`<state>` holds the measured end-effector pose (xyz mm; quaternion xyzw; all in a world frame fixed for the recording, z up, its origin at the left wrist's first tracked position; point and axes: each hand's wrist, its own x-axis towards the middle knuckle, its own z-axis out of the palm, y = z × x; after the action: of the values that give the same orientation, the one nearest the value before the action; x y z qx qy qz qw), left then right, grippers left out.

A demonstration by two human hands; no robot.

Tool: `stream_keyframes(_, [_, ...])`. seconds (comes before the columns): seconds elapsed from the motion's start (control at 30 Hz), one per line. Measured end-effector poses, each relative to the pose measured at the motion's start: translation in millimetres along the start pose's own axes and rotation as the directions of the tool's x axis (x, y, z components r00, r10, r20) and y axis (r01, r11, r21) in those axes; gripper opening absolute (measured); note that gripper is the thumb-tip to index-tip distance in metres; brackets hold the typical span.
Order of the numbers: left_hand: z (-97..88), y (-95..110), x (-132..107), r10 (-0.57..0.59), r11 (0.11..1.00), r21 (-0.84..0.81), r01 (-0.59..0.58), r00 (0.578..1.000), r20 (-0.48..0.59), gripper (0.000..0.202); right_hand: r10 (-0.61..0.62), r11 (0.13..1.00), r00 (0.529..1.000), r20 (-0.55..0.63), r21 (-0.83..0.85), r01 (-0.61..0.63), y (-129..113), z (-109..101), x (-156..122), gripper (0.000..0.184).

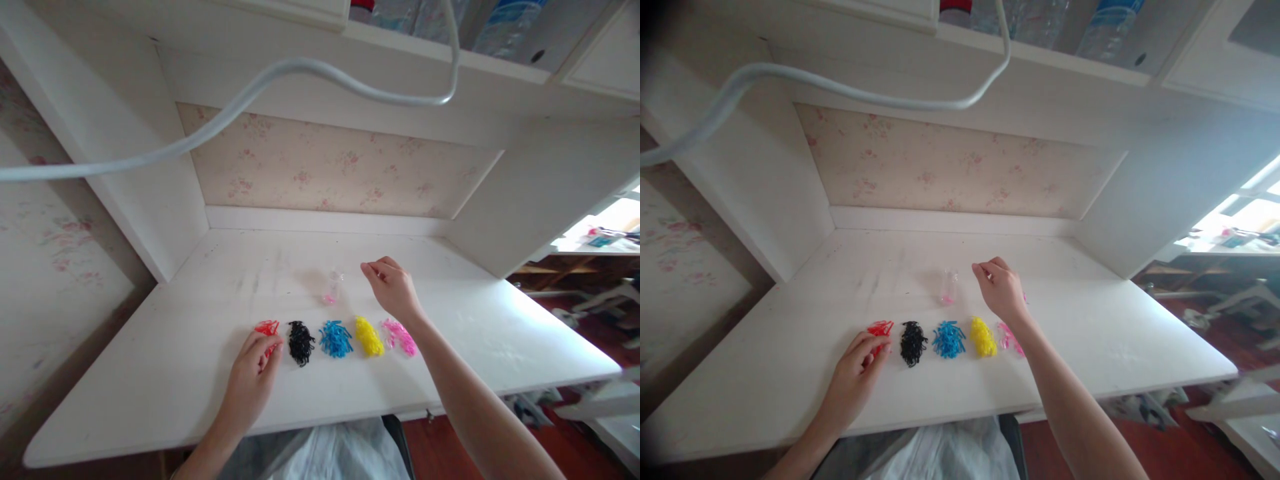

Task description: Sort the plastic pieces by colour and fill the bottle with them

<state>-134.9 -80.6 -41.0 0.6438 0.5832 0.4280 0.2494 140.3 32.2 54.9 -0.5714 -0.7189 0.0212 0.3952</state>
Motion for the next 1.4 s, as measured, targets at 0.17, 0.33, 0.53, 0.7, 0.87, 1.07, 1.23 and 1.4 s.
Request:
stream_keyframes(0.17, [10.3, 14, -3, 0.108, 0.989, 0.097, -0.115, 0.992, 0.069, 0.024, 0.156, 0.987, 0.986, 0.064, 0.034, -0.159, 38, -21, -58, 0.036])
stream_keyframes(0.33, [41.1, 62, -7, 0.242, 0.917, 0.227, -0.329, 0.909, 0.338, 0.022, 0.296, 0.954, 0.951, 0.085, 0.020, -0.299, 76, -32, -127, 0.033])
stream_keyframes(0.53, [96.6, 118, 7, 0.305, 0.797, 0.329, -0.506, 0.808, 0.505, 0.017, 0.239, 0.970, 0.969, 0.063, -0.050, -0.236, 90, -30, -168, 0.024])
stream_keyframes(0.7, [137.9, 134, 24, 0.333, 0.709, 0.408, -0.576, 0.783, 0.526, 0.017, 0.206, 0.976, 0.976, 0.065, -0.080, -0.201, 95, -26, -170, 0.020])
stream_keyframes(0.87, [158.0, 136, 33, 0.316, 0.649, 0.438, -0.622, 0.744, 0.588, 0.021, 0.219, 0.972, 0.974, 0.061, -0.096, -0.213, 100, -23, -171, 0.023])
stream_keyframes(1.07, [167.1, 137, 36, 0.300, 0.635, 0.437, -0.637, 0.724, 0.621, 0.024, 0.198, 0.977, 0.980, 0.005, -0.088, -0.196, 102, -23, -172, 0.026])
stream_keyframes(1.23, [167.0, 139, 40, 0.291, 0.659, 0.422, -0.623, 0.728, 0.621, 0.025, 0.221, 0.973, 0.975, -0.010, -0.071, -0.221, 103, -23, -171, 0.031])
stream_keyframes(1.4, [159.5, 140, 51, 0.278, 0.722, 0.400, -0.564, 0.766, 0.579, 0.021, 0.260, 0.964, 0.965, -0.014, -0.057, -0.261, 101, -24, -169, 0.034])
